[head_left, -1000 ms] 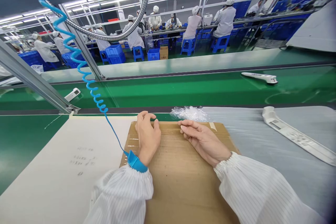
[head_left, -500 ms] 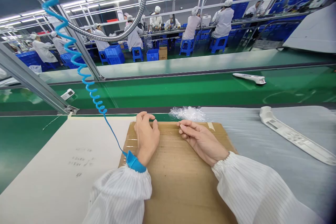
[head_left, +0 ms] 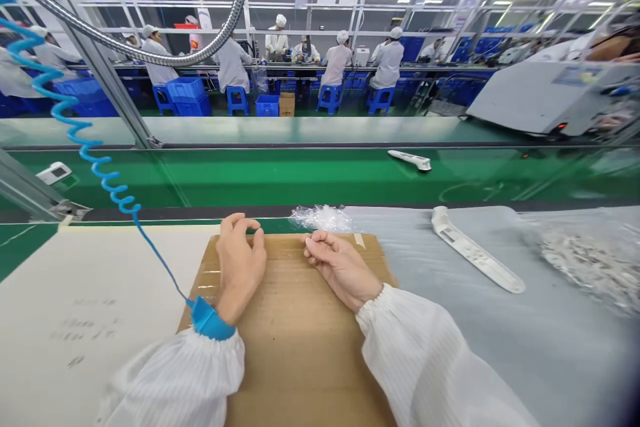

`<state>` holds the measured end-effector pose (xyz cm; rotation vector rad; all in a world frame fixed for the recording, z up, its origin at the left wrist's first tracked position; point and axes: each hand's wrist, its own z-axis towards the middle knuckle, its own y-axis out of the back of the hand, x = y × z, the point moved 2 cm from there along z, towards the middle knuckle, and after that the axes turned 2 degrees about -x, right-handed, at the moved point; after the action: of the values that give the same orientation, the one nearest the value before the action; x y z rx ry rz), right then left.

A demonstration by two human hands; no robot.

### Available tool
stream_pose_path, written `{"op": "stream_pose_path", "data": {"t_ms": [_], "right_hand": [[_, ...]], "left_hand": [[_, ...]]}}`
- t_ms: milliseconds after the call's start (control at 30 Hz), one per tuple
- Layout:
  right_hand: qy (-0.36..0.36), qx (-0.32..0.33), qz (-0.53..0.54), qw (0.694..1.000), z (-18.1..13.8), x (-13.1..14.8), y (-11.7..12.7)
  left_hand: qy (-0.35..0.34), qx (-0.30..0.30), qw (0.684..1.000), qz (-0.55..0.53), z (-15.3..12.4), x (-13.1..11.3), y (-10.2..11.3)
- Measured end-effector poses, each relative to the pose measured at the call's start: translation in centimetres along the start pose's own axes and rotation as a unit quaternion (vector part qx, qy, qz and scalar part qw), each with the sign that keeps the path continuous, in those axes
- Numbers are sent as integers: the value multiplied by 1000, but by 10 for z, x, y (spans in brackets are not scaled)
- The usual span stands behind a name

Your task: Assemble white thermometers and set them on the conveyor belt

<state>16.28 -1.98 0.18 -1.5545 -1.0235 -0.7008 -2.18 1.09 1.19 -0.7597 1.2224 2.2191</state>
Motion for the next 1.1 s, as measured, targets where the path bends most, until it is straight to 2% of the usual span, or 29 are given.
{"op": "stream_pose_path", "data": {"t_ms": [167, 333, 1100], "right_hand": [[0, -9, -2, 1000, -1, 1, -1], [2, 1, -8, 1000, -1, 3, -2], [1, 8, -18, 1000, -3, 6, -4]], "left_hand": [[-23, -6, 1000, -20, 0, 1, 1], [-15, -11, 998, -67, 0, 1, 0], [-29, -6, 997, -73, -1, -2, 3]]}}
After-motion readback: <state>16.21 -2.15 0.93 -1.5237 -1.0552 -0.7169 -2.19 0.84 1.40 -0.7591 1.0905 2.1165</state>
